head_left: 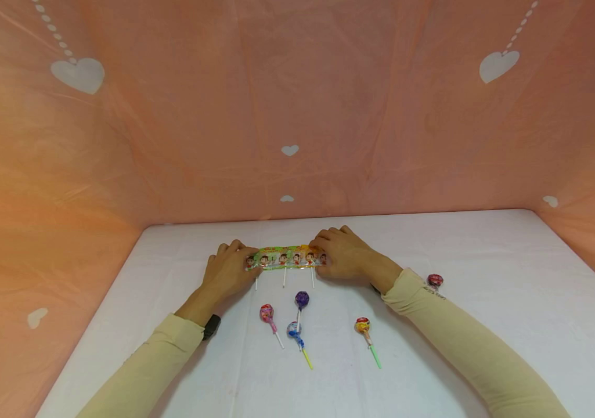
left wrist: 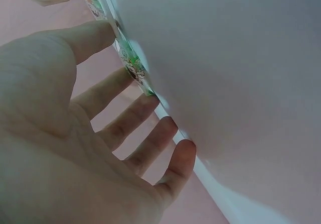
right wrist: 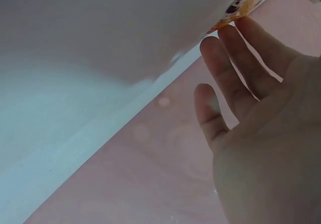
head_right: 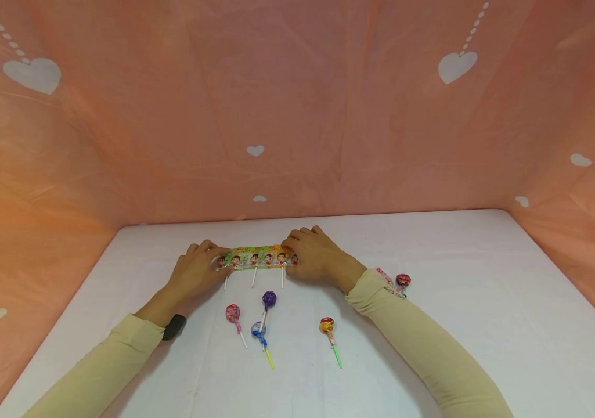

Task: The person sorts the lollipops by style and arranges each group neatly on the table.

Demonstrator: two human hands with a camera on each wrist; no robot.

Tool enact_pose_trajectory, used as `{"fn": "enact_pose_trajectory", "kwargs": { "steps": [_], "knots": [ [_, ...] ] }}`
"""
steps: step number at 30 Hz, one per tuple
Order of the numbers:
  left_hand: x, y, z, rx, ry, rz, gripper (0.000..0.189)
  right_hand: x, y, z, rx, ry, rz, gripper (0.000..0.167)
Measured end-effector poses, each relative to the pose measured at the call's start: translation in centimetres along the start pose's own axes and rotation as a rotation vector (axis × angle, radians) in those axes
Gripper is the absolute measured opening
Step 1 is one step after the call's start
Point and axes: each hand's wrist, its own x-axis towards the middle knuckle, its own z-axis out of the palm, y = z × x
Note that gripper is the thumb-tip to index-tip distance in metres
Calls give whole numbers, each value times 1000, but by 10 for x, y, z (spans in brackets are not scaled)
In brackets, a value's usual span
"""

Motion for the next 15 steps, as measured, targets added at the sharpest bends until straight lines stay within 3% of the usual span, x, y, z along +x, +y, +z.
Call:
{"fn": "enact_pose_trajectory", "kwargs": {
  "steps": [7,15],
  "knots": [
    [0,2,0,-1,-14,-2,49,-10,1,-1,-8,53,4,51],
    [3,3,1,-3,-15,-10,50,-43,0,-3,-16,113,-61,41]
  ]
}}
